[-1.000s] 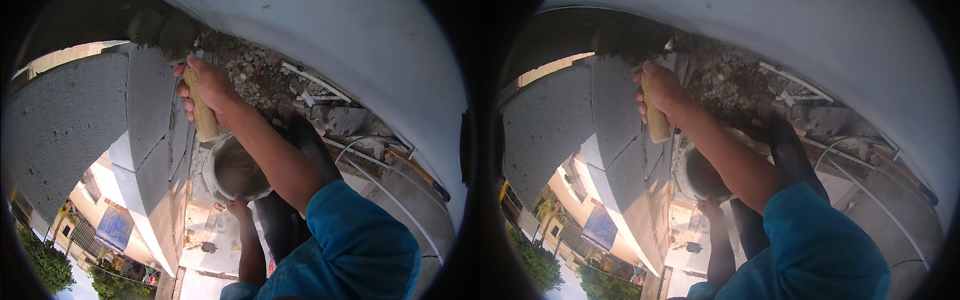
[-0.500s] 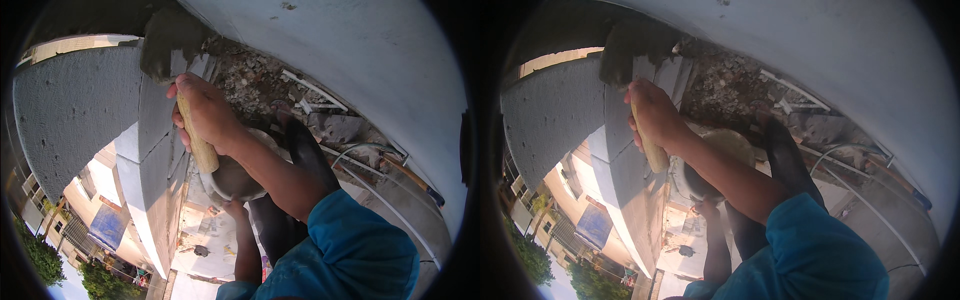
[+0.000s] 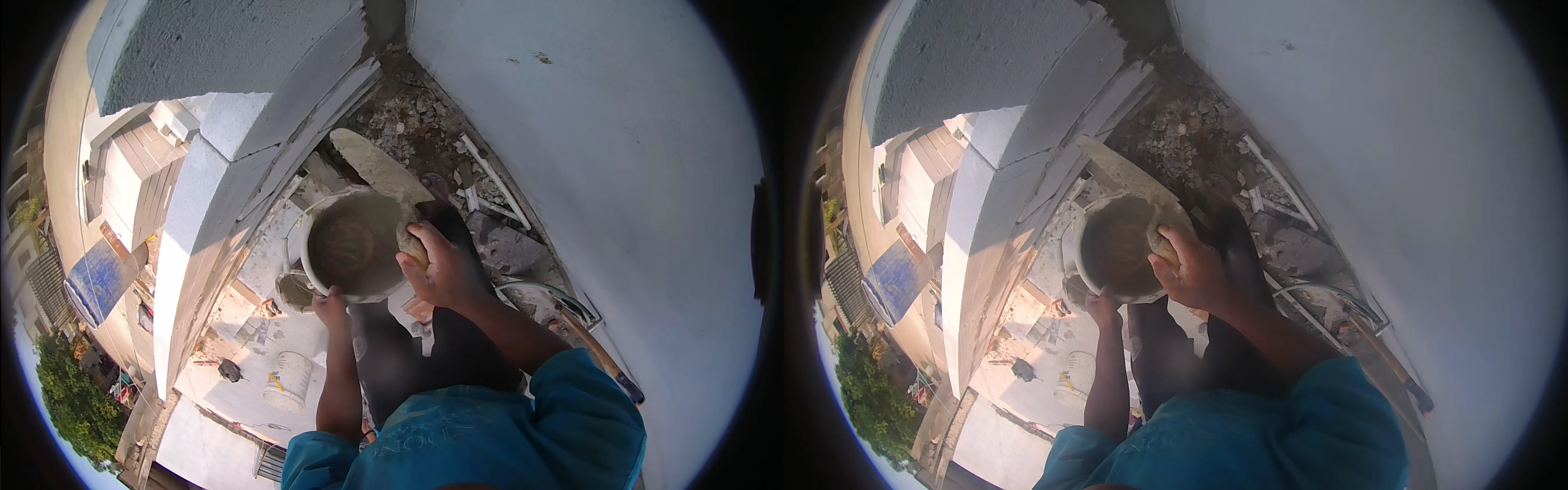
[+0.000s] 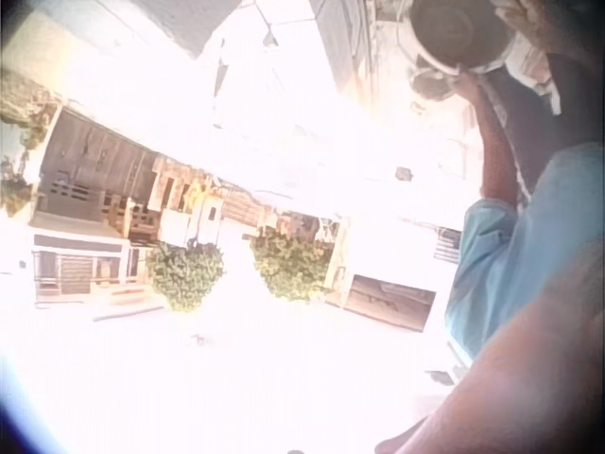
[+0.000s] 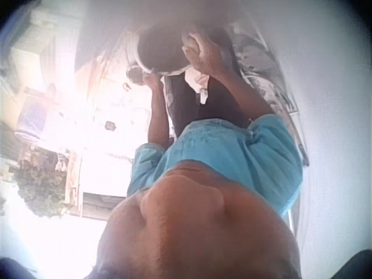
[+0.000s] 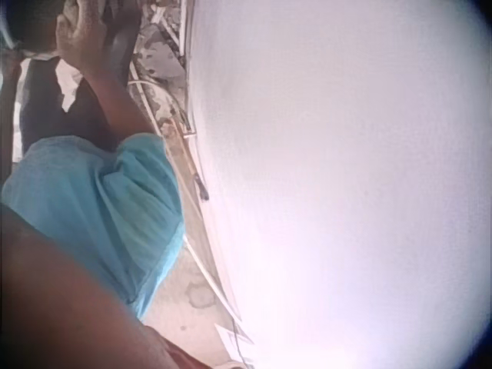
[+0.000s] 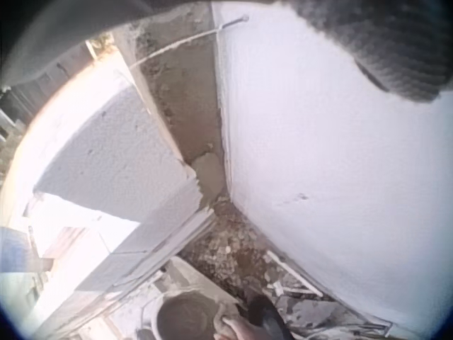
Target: The person measures a wall section with a tape measure, then scoops cement from a bucket with a trowel and applies it to the wall. They later use a hammer to tap a tile into place and continue applying cement to the wall surface.
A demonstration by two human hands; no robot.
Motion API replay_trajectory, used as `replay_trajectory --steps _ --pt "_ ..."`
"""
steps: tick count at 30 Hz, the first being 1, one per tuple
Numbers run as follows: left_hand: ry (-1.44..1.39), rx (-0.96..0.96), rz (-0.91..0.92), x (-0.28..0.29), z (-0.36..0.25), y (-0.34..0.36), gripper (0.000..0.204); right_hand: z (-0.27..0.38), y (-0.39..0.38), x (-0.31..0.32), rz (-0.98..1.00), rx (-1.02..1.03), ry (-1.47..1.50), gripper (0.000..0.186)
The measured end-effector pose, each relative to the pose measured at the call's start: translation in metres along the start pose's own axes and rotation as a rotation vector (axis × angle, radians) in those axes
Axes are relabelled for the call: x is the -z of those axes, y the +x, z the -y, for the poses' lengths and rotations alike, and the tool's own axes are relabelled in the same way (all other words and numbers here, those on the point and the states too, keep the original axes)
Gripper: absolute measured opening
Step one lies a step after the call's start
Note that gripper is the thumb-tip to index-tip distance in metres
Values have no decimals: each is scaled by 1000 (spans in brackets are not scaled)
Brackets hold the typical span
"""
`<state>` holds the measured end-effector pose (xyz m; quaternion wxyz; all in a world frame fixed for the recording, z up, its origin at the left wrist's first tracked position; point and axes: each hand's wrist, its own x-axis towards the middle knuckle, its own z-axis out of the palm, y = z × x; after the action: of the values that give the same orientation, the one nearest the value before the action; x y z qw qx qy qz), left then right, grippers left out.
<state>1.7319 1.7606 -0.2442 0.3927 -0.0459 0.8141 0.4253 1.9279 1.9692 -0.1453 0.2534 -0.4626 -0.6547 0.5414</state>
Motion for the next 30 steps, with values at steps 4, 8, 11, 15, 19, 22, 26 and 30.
replay_trajectory --steps 4,8,11,15,19,22,26,30 --pt "-146 26 -115 -14 4 -6 32 -67 -40 8 250 243 -259 43" --pt "-157 -71 -160 -14 7 -16 27 -67 -17 14 842 -79 -712 40" --pt "-67 -61 -109 -7 -25 -34 21 -38 5 36 811 -43 -746 38" --pt "-46 -289 -116 -10 -78 -69 43 11 66 28 802 156 -1077 36" --pt "130 -466 -183 8 -104 -102 69 39 82 3 741 89 -1158 40" --pt "31 -549 -261 17 -119 -117 68 -9 46 -27 797 -205 -870 46" --pt "129 -614 -279 38 -116 -125 68 42 22 -45 1061 -276 -702 49" --pt "78 -630 -288 43 -132 -150 61 47 30 -45 729 -51 -769 47"
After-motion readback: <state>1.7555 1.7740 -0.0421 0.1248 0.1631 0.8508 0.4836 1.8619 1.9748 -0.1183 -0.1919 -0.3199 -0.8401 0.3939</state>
